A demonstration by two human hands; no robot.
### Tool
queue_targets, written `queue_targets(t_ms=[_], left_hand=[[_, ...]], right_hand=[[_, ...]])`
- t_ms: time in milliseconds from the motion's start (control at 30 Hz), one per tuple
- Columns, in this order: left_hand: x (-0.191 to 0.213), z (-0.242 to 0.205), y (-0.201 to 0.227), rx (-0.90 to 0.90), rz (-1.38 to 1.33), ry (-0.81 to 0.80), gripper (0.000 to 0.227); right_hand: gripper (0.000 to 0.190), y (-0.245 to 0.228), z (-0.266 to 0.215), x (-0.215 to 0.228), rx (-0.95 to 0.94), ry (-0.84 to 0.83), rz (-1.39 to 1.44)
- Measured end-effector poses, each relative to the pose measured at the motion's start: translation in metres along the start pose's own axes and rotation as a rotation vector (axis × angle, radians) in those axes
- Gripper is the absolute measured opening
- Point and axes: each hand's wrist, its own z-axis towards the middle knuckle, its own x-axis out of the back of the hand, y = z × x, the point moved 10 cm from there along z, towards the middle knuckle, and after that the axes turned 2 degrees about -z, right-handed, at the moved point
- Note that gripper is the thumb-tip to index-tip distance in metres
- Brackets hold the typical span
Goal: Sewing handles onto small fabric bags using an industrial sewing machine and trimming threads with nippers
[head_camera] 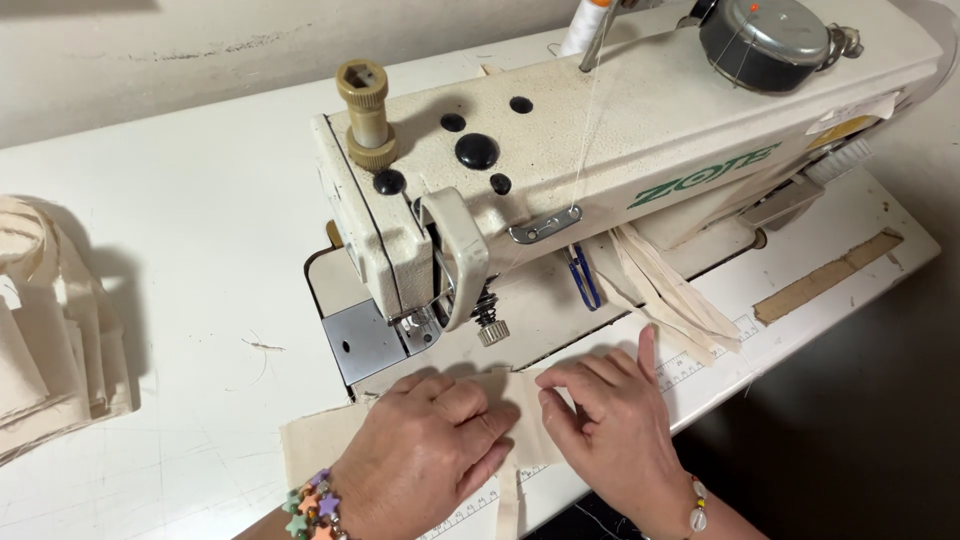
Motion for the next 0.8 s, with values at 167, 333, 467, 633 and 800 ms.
queue_targets(t_ms=[167, 333, 467, 633, 800], left_hand=[[-0.001, 0.000, 0.000, -0.021, -0.008, 0.002, 0.021], [0.004, 0.004, 0.002, -0.033, -0.033, 0.006, 0.017], [0.009, 0.007, 0.005, -0.052, -0.030, 0.034, 0.015], [0.011, 0.005, 0.005, -0.052, -0.039, 0.041, 0.014], [0.021, 0.000, 0.008, -0.026, -0.032, 0.070, 0.018]], right_hand=[[0.004, 0.001, -0.003, 0.000, 0.019, 0.034, -0.013], [0.014, -0.011, -0.001, 0.012, 0.072, 0.110, -0.080], [0.026, -0.035, 0.000, -0.001, 0.262, -0.014, 0.010], [0.017, -0.033, 0.002, -0.010, 0.278, -0.122, 0.020], [0.016, -0.031, -0.001, -0.015, 0.285, -0.154, 0.012]])
